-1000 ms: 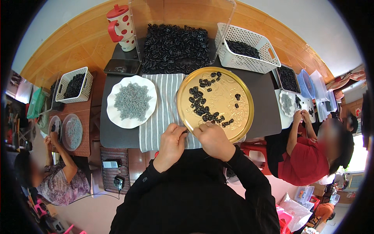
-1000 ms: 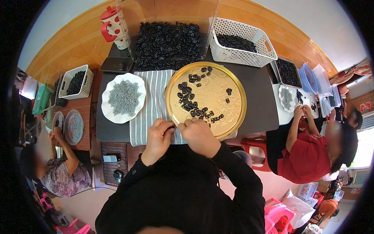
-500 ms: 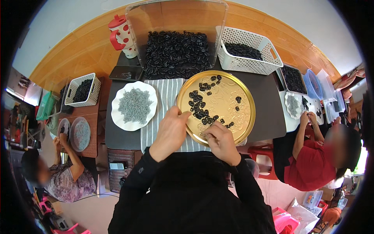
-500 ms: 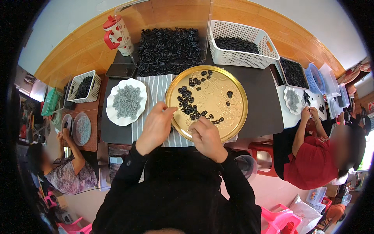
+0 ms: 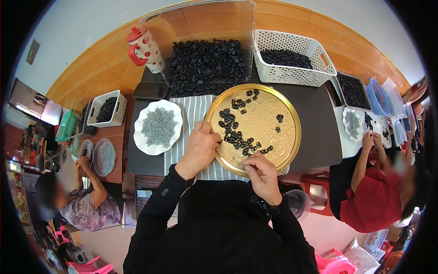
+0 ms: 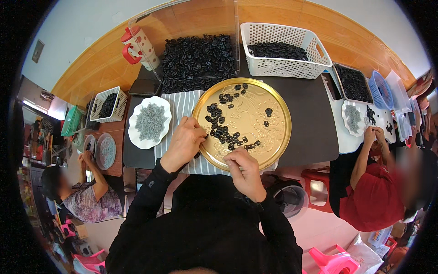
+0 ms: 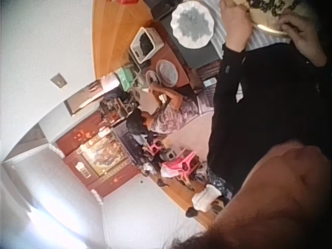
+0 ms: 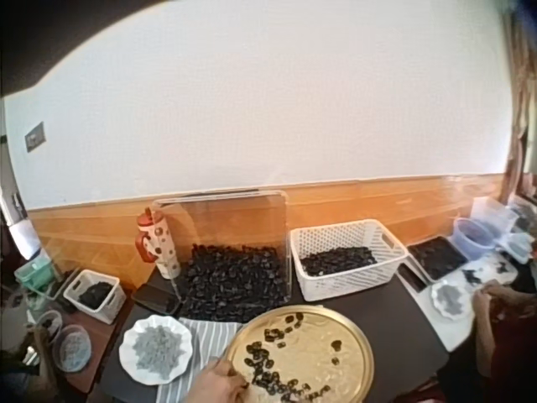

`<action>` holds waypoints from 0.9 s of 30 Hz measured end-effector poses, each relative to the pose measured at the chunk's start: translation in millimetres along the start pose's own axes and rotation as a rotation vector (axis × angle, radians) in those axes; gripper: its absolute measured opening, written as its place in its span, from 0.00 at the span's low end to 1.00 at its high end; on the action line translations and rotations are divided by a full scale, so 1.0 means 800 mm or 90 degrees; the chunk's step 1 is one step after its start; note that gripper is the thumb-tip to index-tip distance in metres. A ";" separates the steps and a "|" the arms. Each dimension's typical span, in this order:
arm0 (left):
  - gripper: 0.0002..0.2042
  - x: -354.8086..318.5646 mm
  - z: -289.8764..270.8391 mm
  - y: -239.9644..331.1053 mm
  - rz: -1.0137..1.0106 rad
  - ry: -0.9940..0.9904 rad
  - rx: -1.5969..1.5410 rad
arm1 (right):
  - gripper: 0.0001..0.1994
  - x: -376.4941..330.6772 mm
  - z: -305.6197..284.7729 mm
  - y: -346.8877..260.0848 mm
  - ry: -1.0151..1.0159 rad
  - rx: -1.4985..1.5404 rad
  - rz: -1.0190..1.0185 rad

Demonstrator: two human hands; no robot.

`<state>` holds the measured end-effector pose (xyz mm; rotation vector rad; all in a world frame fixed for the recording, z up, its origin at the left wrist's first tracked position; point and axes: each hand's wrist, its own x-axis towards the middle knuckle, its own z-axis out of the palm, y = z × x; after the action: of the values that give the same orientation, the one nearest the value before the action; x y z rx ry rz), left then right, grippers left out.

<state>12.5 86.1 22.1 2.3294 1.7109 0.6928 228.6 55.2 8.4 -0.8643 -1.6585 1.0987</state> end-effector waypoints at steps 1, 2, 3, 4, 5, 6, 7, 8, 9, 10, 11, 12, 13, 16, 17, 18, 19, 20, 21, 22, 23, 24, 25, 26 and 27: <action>0.07 0.003 0.000 0.000 0.000 -0.002 0.004 | 0.07 -0.001 0.000 0.000 -0.012 0.003 0.011; 0.05 0.006 0.000 0.001 -0.007 -0.002 -0.019 | 0.07 -0.001 0.000 0.001 -0.024 0.006 0.021; 0.03 0.009 0.001 0.001 -0.013 -0.003 -0.043 | 0.07 -0.002 0.001 0.002 -0.021 0.008 0.021; 0.03 0.010 0.002 0.001 -0.011 -0.005 -0.041 | 0.07 -0.003 0.001 0.004 -0.019 0.011 0.019; 0.03 0.011 0.004 -0.001 -0.021 -0.015 -0.043 | 0.07 -0.004 0.002 0.005 -0.017 0.013 0.018; 0.02 0.012 0.005 -0.001 -0.033 -0.025 -0.046 | 0.07 -0.004 0.001 0.005 -0.015 0.014 0.017; 0.02 0.013 0.006 0.000 -0.031 -0.026 -0.045 | 0.07 -0.004 0.000 0.005 -0.014 0.012 0.020; 0.02 0.012 0.006 0.001 -0.028 -0.029 -0.039 | 0.07 -0.004 -0.001 0.005 -0.014 0.009 0.022; 0.02 0.011 0.006 0.002 -0.026 -0.030 -0.033 | 0.07 -0.004 -0.002 0.006 -0.014 0.010 0.021; 0.02 0.010 0.007 0.002 -0.026 -0.029 -0.032 | 0.07 -0.005 -0.003 0.006 -0.014 0.009 0.026; 0.02 0.009 0.009 0.002 -0.022 -0.038 -0.035 | 0.07 -0.005 -0.003 0.006 -0.014 0.008 0.030; 0.03 0.009 0.010 0.003 -0.017 -0.046 -0.040 | 0.07 -0.005 -0.003 0.006 -0.015 0.007 0.029; 0.03 0.011 0.010 0.004 -0.017 -0.044 -0.040 | 0.07 -0.005 -0.003 0.005 -0.013 0.009 0.028; 0.05 0.013 0.007 0.006 -0.043 -0.057 -0.060 | 0.07 -0.006 -0.001 0.002 -0.008 0.013 0.026; 0.06 0.012 0.005 0.006 -0.042 -0.045 -0.104 | 0.07 -0.006 0.000 0.001 -0.005 0.014 0.027; 0.07 0.012 0.003 0.006 -0.040 -0.034 -0.149 | 0.07 -0.008 0.000 0.000 -0.005 0.014 0.026; 0.07 0.011 -0.001 0.005 -0.040 -0.033 -0.149 | 0.07 -0.009 0.000 -0.001 -0.004 0.015 0.033; 0.08 0.011 -0.007 0.002 -0.045 -0.043 -0.158 | 0.07 -0.009 0.000 -0.001 -0.003 0.015 0.041; 0.09 0.010 -0.010 0.001 -0.049 -0.054 -0.168 | 0.07 -0.011 0.000 0.000 -0.002 0.014 0.042; 0.09 0.009 -0.012 -0.001 -0.049 -0.055 -0.169 | 0.07 -0.012 0.000 0.002 0.003 0.014 0.034; 0.10 0.008 -0.013 -0.003 -0.041 -0.044 -0.140 | 0.07 -0.013 -0.001 0.003 0.009 0.014 0.027; 0.10 0.008 -0.015 -0.004 -0.036 -0.031 -0.109 | 0.07 -0.013 -0.001 0.002 0.009 0.014 0.026; 0.10 0.008 -0.015 -0.005 -0.036 -0.030 -0.109 | 0.07 -0.014 -0.001 0.001 0.002 0.007 0.031; 0.10 0.008 -0.013 -0.006 -0.040 -0.039 -0.056 | 0.07 -0.014 -0.001 0.000 -0.003 0.000 0.036; 0.10 0.009 -0.011 -0.007 -0.043 -0.048 -0.004 | 0.07 -0.014 0.000 -0.001 -0.002 0.001 0.035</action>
<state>4.9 93.2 29.6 2.2525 1.7431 0.5895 232.3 44.7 5.6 -0.9133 -1.6454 1.1394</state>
